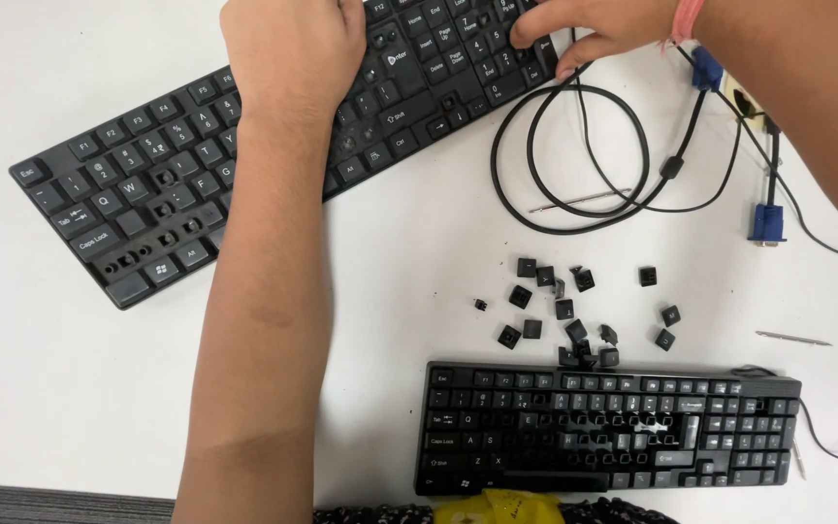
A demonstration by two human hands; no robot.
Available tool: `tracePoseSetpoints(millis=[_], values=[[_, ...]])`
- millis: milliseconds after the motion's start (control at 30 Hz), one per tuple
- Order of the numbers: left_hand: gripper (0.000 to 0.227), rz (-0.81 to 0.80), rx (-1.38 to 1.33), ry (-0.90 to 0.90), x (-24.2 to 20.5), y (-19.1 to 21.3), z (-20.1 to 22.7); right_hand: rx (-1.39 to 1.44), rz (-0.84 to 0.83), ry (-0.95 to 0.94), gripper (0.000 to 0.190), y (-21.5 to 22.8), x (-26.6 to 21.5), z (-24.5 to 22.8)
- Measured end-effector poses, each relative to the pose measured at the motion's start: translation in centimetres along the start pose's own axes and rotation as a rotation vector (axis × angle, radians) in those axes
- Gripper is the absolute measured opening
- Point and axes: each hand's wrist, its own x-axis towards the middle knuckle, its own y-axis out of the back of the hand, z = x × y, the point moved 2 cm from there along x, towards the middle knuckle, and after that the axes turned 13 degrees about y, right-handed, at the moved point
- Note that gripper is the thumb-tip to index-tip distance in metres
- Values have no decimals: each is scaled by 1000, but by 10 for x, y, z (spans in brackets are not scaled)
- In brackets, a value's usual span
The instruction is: The person removes and organizes keycaps from a computer keyboard.
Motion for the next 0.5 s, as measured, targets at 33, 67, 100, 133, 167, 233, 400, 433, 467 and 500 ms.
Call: tracePoseSetpoints(millis=[33,67,100,133,167,233,400,433,467,500], values=[[25,0,2,-3,0,-1,2,24,-7,17,49,0,2,0],[25,-5,-2,-5,-1,-1,1,28,-9,12,49,-2,5,0],[25,4,9,-22,-1,-1,0,43,-58,-22,47,-4,7,0],[26,12,22,-41,-2,0,-1,59,-106,-57,46,-7,11,-1],[26,7,19,-44,-2,-1,-1,64,-105,-60,46,-10,10,-1],[26,7,62,-51,-2,-1,-1,151,-135,-169,34,-16,10,0],[22,8,46,-29,0,3,-1,363,15,-197,24,-24,-16,11],[18,-18,30,-12,0,4,-2,470,53,-242,17,-22,-23,12],[18,-19,30,-14,0,6,-2,472,54,-243,17,-13,-29,3],[15,-53,14,6,-1,7,-3,615,6,-589,22,-7,-40,-1]])
